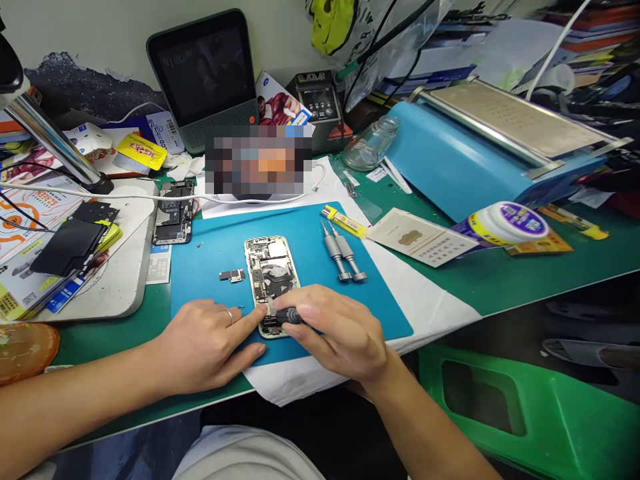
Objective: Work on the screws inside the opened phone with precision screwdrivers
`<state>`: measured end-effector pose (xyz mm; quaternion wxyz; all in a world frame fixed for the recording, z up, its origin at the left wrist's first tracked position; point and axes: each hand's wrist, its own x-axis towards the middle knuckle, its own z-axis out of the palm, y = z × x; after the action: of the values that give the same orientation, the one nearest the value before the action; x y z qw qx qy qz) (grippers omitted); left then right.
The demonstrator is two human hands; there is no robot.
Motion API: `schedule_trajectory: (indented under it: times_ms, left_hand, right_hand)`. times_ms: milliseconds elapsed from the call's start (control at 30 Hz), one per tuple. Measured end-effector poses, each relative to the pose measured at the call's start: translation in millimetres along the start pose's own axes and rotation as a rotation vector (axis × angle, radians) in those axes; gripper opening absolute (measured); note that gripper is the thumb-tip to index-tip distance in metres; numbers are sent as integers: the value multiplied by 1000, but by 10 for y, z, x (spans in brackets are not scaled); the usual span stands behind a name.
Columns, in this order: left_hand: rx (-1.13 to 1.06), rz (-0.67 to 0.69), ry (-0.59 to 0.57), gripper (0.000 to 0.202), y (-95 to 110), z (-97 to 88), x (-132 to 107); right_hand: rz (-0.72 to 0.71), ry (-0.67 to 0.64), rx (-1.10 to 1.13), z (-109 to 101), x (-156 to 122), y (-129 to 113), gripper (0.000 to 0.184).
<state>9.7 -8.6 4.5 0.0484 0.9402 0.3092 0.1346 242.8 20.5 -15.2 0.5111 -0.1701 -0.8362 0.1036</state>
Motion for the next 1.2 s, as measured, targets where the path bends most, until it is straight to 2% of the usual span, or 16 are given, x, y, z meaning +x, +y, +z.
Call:
schedule_trajectory:
  times_ms: [133, 333, 767, 933, 1200]
  left_hand:
    - [-9, -6, 0, 33, 7, -5, -8]
    - [9, -4, 19, 37, 6, 1, -18]
    - [5, -8, 15, 35, 3, -2, -7]
    - [3, -10, 10, 34, 2, 1, -10]
    - [10, -11, 6, 33, 14, 1, -10]
  right_hand:
    - [37, -6, 2, -2, -15, -2, 73]
    - [16, -2, -27, -6, 3, -10, 69]
    - [-49, -12, -59, 1, -1, 3, 74]
    - [-19, -6, -49, -1, -28, -5, 71]
    - [-47, 16, -52, 16, -50, -27, 62]
